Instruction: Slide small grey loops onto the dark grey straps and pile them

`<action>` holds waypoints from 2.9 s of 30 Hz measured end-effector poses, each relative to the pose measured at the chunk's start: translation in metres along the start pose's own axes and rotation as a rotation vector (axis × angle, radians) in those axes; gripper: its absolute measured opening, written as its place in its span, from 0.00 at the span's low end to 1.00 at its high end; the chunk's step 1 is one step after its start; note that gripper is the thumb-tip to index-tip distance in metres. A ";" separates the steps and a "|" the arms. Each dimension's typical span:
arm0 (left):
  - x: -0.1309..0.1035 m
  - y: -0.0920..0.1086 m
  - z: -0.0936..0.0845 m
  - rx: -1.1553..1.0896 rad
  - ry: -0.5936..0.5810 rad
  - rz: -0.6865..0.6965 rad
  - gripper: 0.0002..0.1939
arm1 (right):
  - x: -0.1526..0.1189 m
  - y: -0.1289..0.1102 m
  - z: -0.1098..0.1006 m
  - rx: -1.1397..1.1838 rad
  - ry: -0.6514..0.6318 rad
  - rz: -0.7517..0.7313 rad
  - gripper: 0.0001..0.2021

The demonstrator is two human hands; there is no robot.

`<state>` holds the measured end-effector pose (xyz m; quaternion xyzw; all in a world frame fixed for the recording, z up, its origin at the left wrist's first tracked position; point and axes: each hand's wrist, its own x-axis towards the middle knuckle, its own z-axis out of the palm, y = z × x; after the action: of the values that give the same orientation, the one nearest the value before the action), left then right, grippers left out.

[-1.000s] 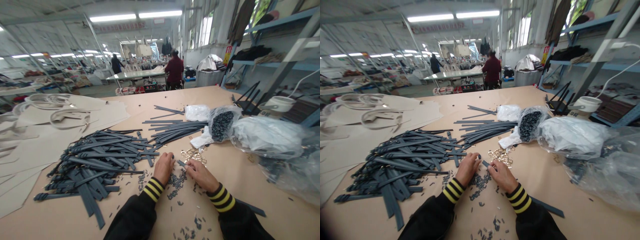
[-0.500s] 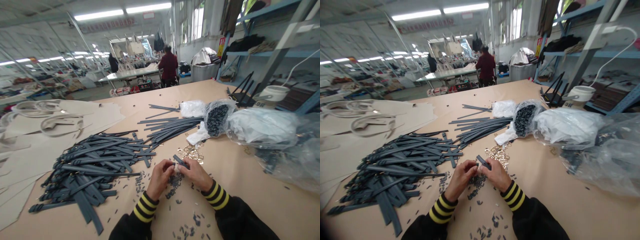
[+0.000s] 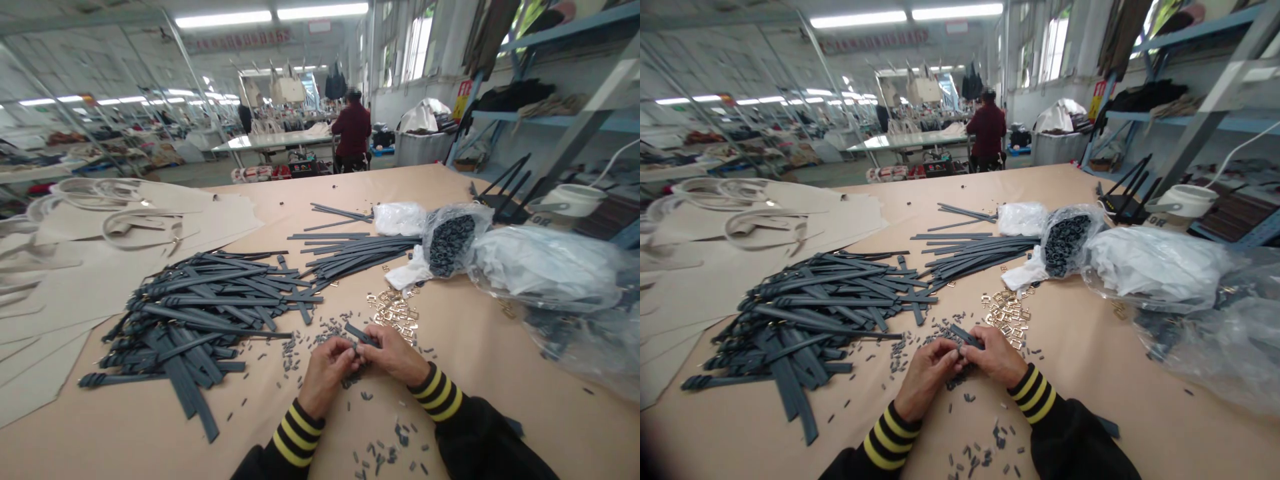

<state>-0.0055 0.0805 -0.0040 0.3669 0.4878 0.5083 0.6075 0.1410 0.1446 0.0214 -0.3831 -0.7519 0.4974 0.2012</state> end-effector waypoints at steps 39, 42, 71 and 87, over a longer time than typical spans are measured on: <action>-0.005 0.001 0.005 -0.019 0.177 -0.029 0.13 | -0.011 -0.005 0.007 -0.381 -0.045 -0.066 0.12; -0.004 -0.002 0.004 -0.042 0.173 -0.015 0.13 | -0.011 -0.006 0.012 -0.324 -0.003 -0.025 0.08; 0.123 0.034 0.036 1.153 -0.098 0.380 0.06 | -0.006 0.000 -0.050 -0.188 0.518 0.088 0.06; 0.046 0.044 0.016 0.458 -0.108 0.119 0.11 | -0.004 -0.009 -0.030 -0.015 0.240 0.067 0.16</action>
<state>-0.0012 0.1361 0.0317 0.5499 0.5347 0.3991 0.5024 0.1606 0.1570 0.0426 -0.4662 -0.7131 0.4486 0.2701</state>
